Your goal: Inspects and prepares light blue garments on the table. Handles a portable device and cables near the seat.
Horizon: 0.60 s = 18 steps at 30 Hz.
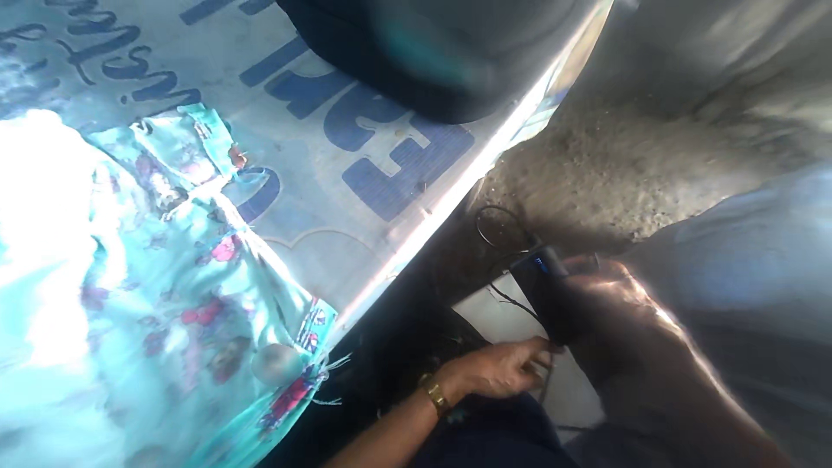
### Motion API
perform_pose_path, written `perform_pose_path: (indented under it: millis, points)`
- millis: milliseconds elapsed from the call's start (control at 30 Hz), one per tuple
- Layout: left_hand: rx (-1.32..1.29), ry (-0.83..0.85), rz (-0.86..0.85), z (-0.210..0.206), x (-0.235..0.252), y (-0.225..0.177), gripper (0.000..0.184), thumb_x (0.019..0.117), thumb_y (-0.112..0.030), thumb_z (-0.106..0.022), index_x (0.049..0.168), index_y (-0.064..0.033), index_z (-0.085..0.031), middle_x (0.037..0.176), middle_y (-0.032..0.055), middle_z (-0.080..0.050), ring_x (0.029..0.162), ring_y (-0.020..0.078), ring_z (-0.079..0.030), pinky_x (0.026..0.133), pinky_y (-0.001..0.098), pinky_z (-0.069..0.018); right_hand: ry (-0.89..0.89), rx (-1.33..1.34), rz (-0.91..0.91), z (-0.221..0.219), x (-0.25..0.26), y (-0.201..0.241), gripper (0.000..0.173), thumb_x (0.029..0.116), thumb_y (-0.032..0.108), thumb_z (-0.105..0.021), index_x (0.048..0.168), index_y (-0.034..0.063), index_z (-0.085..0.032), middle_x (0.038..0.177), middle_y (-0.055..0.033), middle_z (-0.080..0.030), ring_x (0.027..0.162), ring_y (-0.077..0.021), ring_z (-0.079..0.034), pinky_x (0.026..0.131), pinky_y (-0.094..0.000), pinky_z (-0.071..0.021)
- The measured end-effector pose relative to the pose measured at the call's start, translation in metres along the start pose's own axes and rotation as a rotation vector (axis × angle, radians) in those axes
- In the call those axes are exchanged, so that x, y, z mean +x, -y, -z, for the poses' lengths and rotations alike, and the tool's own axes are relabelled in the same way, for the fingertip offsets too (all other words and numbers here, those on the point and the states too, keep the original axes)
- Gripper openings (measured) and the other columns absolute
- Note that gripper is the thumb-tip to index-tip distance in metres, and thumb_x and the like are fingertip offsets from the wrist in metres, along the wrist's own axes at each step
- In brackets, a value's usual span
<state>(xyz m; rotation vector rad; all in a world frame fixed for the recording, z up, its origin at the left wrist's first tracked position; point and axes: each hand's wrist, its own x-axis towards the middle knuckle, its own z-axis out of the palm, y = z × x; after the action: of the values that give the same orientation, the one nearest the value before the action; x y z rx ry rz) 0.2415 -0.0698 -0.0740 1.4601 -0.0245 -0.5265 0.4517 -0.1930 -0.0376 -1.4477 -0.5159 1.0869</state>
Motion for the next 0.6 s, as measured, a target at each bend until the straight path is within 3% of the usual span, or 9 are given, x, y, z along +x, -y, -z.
perform_pose_path:
  millis: [133, 267, 333, 500, 600]
  points:
    - [-0.52, -0.003, -0.153, -0.002, -0.015, -0.001, 0.054, 0.0989, -0.002, -0.049, 0.152, -0.0014, -0.037, 0.147, 0.0161, -0.051, 0.126, 0.0259, -0.059, 0.103, 0.0412, -0.0514, -0.057, 0.038, -0.058, 0.003, 0.006, -0.002, 0.017, 0.0879, 0.008, -0.061, 0.098, 0.0069, -0.074, 0.064, 0.007, -0.063, 0.048, -0.0002, -0.051, 0.047, -0.0172, -0.0458]
    - [-0.772, -0.093, -0.185, -0.004, -0.03, 0.002, 0.056, 0.1025, -0.03, -0.051, 0.154, -0.0123, -0.037, 0.145, 0.012, -0.057, 0.121, 0.0276, -0.063, 0.093, 0.0436, -0.0564, 0.015, 0.043, -0.064, 0.02, 0.012, -0.025, 0.019, 0.0917, 0.013, -0.063, 0.106, 0.01, -0.074, 0.066, 0.0061, -0.064, 0.048, -0.0003, -0.051, 0.046, -0.0169, -0.0458]
    - [-0.811, -0.108, -0.21, -0.003, -0.039, 0.006, 0.056, 0.1042, -0.035, -0.05, 0.155, -0.0139, -0.037, 0.145, 0.0132, -0.056, 0.122, 0.0295, -0.063, 0.093, 0.0441, -0.0566, 0.02, 0.018, -0.084, 0.024, 0.012, -0.036, 0.02, 0.0914, 0.015, -0.065, 0.108, 0.0101, -0.074, 0.066, 0.0062, -0.064, 0.047, -0.0006, -0.05, 0.046, -0.0175, -0.0454]
    - [-0.695, -0.155, -0.125, -0.003, -0.068, 0.003, 0.059, 0.1043, -0.024, -0.046, 0.157, -0.0021, -0.031, 0.139, 0.0183, -0.06, 0.12, 0.0295, -0.064, 0.1, 0.0448, -0.0532, 0.012, -0.121, -0.19, 0.029, 0.004, -0.072, 0.026, 0.0924, 0.02, -0.065, 0.115, 0.0092, -0.071, 0.069, 0.0059, -0.064, 0.048, -0.002, -0.05, 0.047, -0.0195, -0.0452]
    - [-0.578, -0.183, -0.061, -0.011, -0.073, -0.004, 0.056, 0.1071, -0.019, -0.041, 0.159, -0.0001, -0.029, 0.131, 0.0181, -0.066, 0.117, 0.0274, -0.067, 0.103, 0.0433, -0.0528, 0.013, -0.207, -0.262, 0.028, -0.004, -0.097, 0.028, 0.0927, 0.02, -0.064, 0.118, 0.0076, -0.069, 0.068, 0.0074, -0.061, 0.049, -0.0014, -0.047, 0.047, -0.0195, -0.0431]
